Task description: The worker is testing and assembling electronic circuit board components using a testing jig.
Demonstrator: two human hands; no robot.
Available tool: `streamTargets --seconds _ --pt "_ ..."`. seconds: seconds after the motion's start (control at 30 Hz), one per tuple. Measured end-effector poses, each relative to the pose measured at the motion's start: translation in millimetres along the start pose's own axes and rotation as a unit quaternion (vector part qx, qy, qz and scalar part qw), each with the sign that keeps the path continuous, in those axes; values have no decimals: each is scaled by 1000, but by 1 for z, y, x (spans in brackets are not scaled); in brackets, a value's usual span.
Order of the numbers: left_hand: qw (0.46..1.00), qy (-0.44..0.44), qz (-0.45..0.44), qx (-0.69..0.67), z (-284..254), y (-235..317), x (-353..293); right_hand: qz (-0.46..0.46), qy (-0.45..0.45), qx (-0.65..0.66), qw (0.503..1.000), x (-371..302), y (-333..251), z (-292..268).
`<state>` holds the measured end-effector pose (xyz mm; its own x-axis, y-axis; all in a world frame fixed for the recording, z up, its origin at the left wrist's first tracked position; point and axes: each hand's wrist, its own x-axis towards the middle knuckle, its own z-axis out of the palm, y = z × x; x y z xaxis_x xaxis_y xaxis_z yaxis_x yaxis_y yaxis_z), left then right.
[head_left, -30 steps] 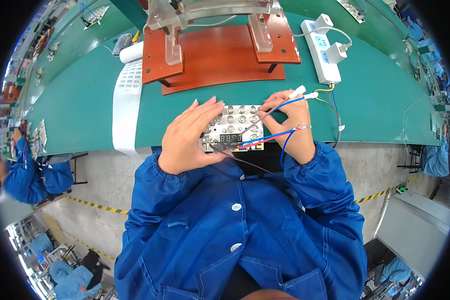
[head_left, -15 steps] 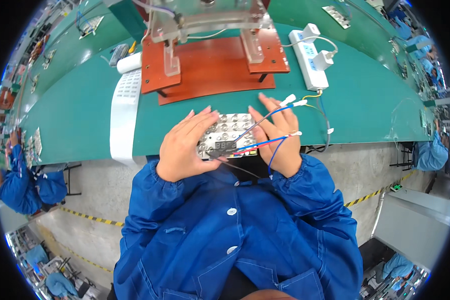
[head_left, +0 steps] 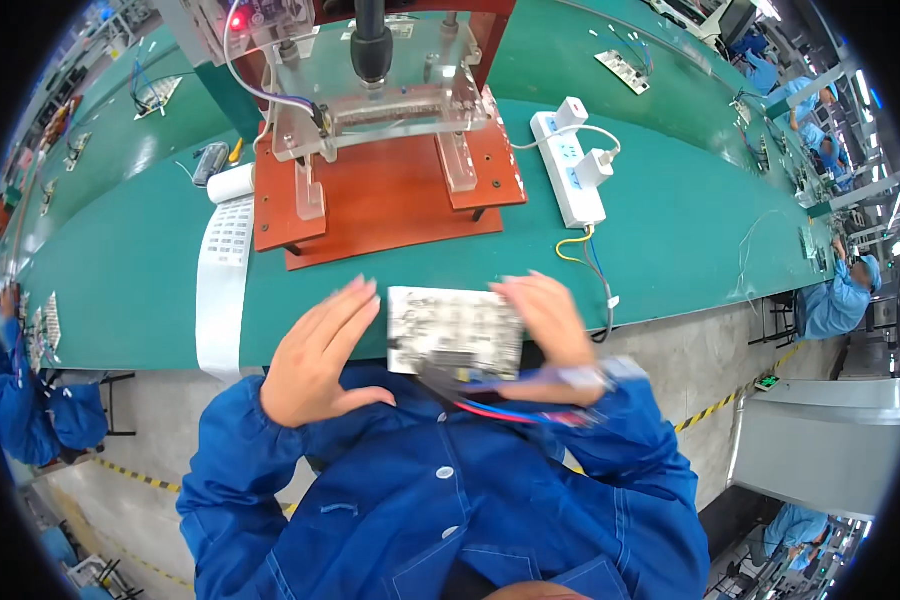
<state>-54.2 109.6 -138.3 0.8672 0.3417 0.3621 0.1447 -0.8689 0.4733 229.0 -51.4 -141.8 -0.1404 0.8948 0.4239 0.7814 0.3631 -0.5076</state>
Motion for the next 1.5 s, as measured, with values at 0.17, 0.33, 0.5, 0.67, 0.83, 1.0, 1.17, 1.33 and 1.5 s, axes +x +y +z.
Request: streamTargets --seconds 0.17,0.33,0.5,0.67,0.83,1.0,1.17,1.33,1.5 --pt "994 81 -64 -18 15 -11 -25 180 344 37 921 -17 57 -75" --pt "971 219 -89 34 45 -11 -14 328 386 -175 844 -7 235 -121" --pt "958 205 -130 156 49 -3 -15 450 228 -340 794 94 296 -113" --pt "955 191 -119 193 51 -4 -18 339 123 -297 884 206 363 -76" --pt "953 167 -146 207 46 0 -28 259 116 -302 910 226 343 -66" --pt "951 175 -148 207 50 -1 -23 228 204 -328 894 194 387 -64" --pt "951 220 -129 177 57 -8 -18 272 275 -209 898 160 350 -78" --pt "955 256 -106 109 54 -8 -26 312 305 -161 885 110 325 -85" --pt "958 255 -85 98 43 -8 -25 351 300 -160 872 71 331 -108"
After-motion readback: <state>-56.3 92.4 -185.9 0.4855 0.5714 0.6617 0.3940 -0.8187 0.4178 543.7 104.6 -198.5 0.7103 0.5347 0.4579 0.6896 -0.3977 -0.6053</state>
